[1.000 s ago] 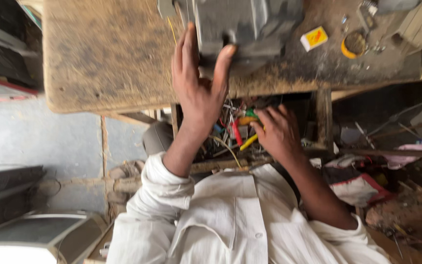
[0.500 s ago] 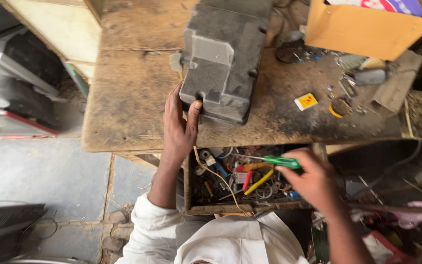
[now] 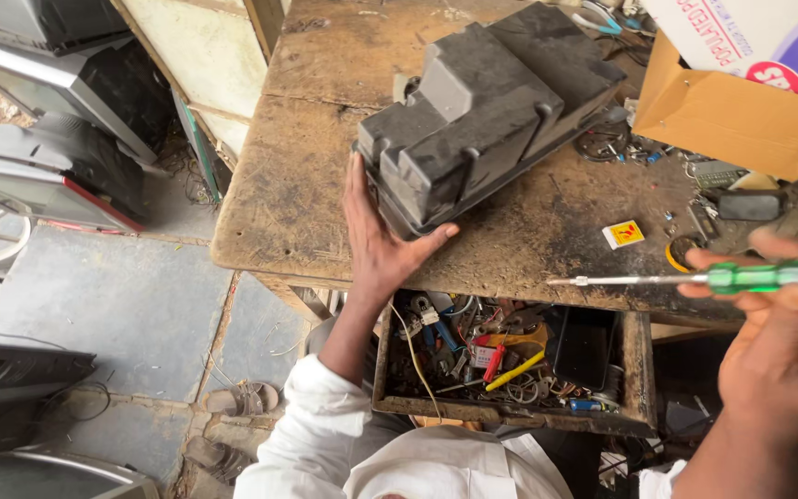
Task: The person uses a green-handled screwdriver to repeatedly pry and scrape along the seams of a black plastic housing on a workbench. They rotate the housing to access different edges and occasionally switch to a red-handled tool for similar prying actions. The task focuses on separating or adjusting the housing without fully opening it.
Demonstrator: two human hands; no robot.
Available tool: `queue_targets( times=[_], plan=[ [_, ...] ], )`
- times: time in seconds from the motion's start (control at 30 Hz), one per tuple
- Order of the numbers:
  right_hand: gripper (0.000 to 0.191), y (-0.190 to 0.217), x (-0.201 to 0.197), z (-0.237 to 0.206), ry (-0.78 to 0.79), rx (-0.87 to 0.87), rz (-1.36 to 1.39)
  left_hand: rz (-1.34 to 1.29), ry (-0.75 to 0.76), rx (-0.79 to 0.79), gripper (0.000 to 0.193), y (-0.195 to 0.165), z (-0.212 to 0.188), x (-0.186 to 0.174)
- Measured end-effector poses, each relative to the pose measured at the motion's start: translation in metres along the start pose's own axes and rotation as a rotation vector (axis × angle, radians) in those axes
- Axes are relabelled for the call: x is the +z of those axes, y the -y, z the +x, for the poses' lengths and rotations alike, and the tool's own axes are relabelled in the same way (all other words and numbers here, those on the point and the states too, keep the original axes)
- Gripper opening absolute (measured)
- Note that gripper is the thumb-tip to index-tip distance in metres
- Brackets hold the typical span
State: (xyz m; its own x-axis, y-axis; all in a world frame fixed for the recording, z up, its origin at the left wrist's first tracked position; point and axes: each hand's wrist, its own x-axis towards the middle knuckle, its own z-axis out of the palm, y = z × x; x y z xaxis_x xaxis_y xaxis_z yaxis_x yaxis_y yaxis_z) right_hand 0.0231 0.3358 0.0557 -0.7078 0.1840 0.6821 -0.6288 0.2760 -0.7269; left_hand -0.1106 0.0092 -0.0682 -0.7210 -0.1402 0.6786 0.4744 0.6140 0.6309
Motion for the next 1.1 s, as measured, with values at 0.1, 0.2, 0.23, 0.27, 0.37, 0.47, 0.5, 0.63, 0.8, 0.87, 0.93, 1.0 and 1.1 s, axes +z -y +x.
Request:
queue_targets(
  times=[0.1,0.2,0.23,0.27,0.37,0.47,0.5,0.63,0.8,0.87,0.93,1.0,1.1],
  plan=[
    [0.018,-0.002,0.006,0.013,0.023,-0.039,0.051,-0.139,0.074,-0.09,0.14,0.009,0.012,-0.005],
    [0.013,0.008,0.024,0.03,0.131,-0.128,-0.035,-0.393,0.161,-0.16,0.139,0.024,0.029,-0.016],
    [0.014,0.013,0.033,0.036,0.14,-0.147,-0.04,-0.468,0.172,-0.166,0.138,0.028,0.035,-0.018],
    [0.013,0.018,0.044,0.044,0.173,-0.189,-0.084,-0.542,0.182,-0.172,0.138,0.033,0.04,-0.02],
    [0.019,0.025,0.078,0.073,0.304,-0.348,-0.204,-0.686,0.231,-0.184,0.137,0.042,0.049,-0.023],
    [0.044,0.021,0.112,0.103,0.417,-0.445,-0.066,-0.697,0.262,-0.209,0.137,0.05,0.057,-0.023],
    [0.052,0.02,0.122,0.11,0.448,-0.459,-0.024,-0.708,0.263,-0.215,0.137,0.051,0.058,-0.023],
    [0.065,0.016,0.159,0.127,0.524,-0.549,-0.1,-0.756,0.267,-0.217,0.138,0.056,0.06,-0.022],
    [0.063,0.009,0.195,0.135,0.543,-0.618,-0.093,-0.743,0.277,-0.243,0.138,0.06,0.059,-0.023],
    [0.062,0.007,0.2,0.135,0.56,-0.631,-0.128,-0.753,0.279,-0.243,0.138,0.061,0.058,-0.022],
    [0.06,0.005,0.203,0.134,0.573,-0.64,-0.158,-0.723,0.275,-0.243,0.139,0.062,0.058,-0.02],
    [0.06,0.004,0.205,0.132,0.587,-0.642,-0.175,-0.715,0.276,-0.242,0.14,0.063,0.058,-0.019],
    [0.061,0.007,0.205,0.13,0.61,-0.629,-0.187,-0.729,0.28,-0.239,0.14,0.064,0.057,-0.019]
  ],
)
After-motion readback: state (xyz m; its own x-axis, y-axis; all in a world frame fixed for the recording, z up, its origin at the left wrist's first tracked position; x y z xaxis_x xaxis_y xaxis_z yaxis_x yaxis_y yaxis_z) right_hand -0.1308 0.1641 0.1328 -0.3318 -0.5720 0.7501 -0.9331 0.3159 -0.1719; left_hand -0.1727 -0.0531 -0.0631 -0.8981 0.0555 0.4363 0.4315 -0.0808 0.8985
